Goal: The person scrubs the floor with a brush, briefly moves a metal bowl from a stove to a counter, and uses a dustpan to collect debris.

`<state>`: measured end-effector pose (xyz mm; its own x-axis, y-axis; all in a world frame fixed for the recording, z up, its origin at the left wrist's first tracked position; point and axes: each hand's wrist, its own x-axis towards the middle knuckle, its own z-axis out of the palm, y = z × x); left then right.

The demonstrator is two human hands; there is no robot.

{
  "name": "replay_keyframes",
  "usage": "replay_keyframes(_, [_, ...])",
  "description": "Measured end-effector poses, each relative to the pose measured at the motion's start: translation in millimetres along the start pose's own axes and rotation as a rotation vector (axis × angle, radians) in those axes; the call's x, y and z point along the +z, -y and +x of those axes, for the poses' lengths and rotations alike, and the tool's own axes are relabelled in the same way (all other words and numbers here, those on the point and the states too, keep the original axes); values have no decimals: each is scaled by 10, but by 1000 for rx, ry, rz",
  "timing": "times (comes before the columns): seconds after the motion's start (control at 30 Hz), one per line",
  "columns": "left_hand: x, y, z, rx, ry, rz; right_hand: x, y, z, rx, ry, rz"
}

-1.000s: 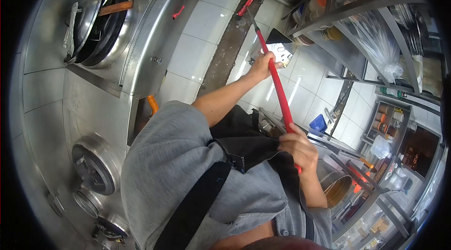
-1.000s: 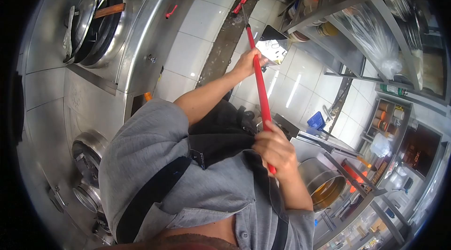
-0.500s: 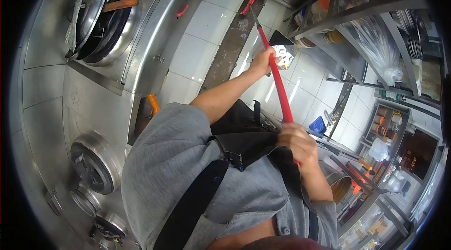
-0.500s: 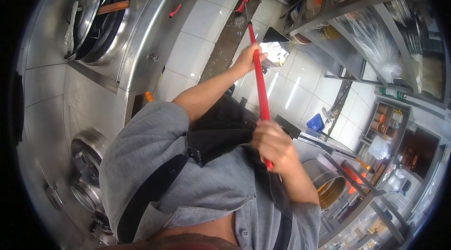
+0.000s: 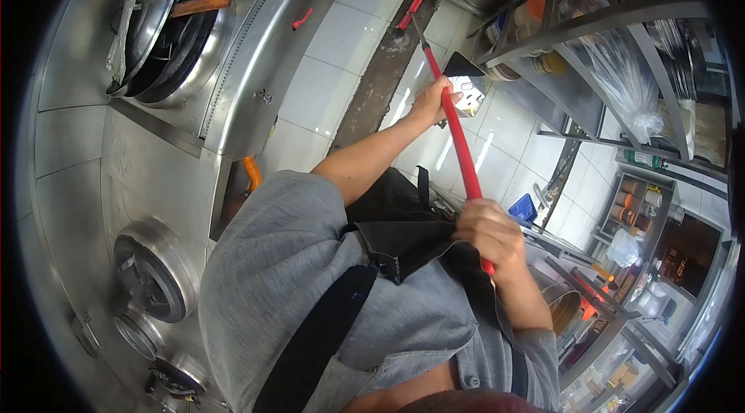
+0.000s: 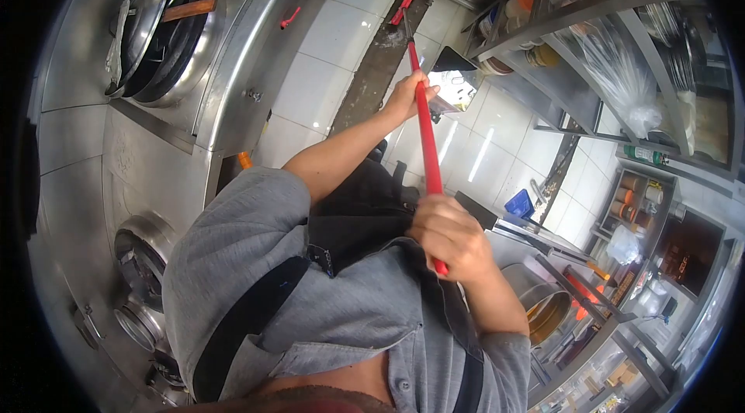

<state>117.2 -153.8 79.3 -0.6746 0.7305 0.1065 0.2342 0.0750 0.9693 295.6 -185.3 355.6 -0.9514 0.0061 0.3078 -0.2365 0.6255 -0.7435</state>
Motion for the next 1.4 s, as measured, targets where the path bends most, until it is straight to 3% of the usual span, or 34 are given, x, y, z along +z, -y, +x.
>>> replay_keyframes(0.17, [30,-185,-211,134,-52,18,-124,245,-24,-21,-40,41])
replay_keyframes(0.23, [96,56,-176,-64,-26,-45,-5,16,-24,-6,-32,50])
replay_keyframes(0.3, [85,209,-35,-83,-41,-44,153,-181,33,56,33,4])
replay_keyframes(0.63, [35,-156,-231,155,-30,5,-79,255,-121,-35,-58,47])
replay_keyframes(0.77, [131,345,-48,38,-14,0,121,-171,-29,24,8,-17])
replay_keyframes(0.93, [74,-92,21,-25,51,36,-33,-28,-32,33,25,-4])
replay_keyframes(1.07, [91,-198,-99,85,24,26,-113,108,-117,-17,-79,31])
replay_keyframes(1.13, [159,33,-87,-37,-1,-56,-27,-102,-73,11,-72,57])
replay_keyframes(1.27, [127,63,63,-89,-48,-42,67,-194,45,10,-46,36])
replay_keyframes(1.37, [122,-280,-17,-52,-92,-99,-51,41,4,-39,-122,-12])
replay_keyframes(1.4, [98,-468,-73,-119,-74,-187,-88,106,-23,-61,-150,41])
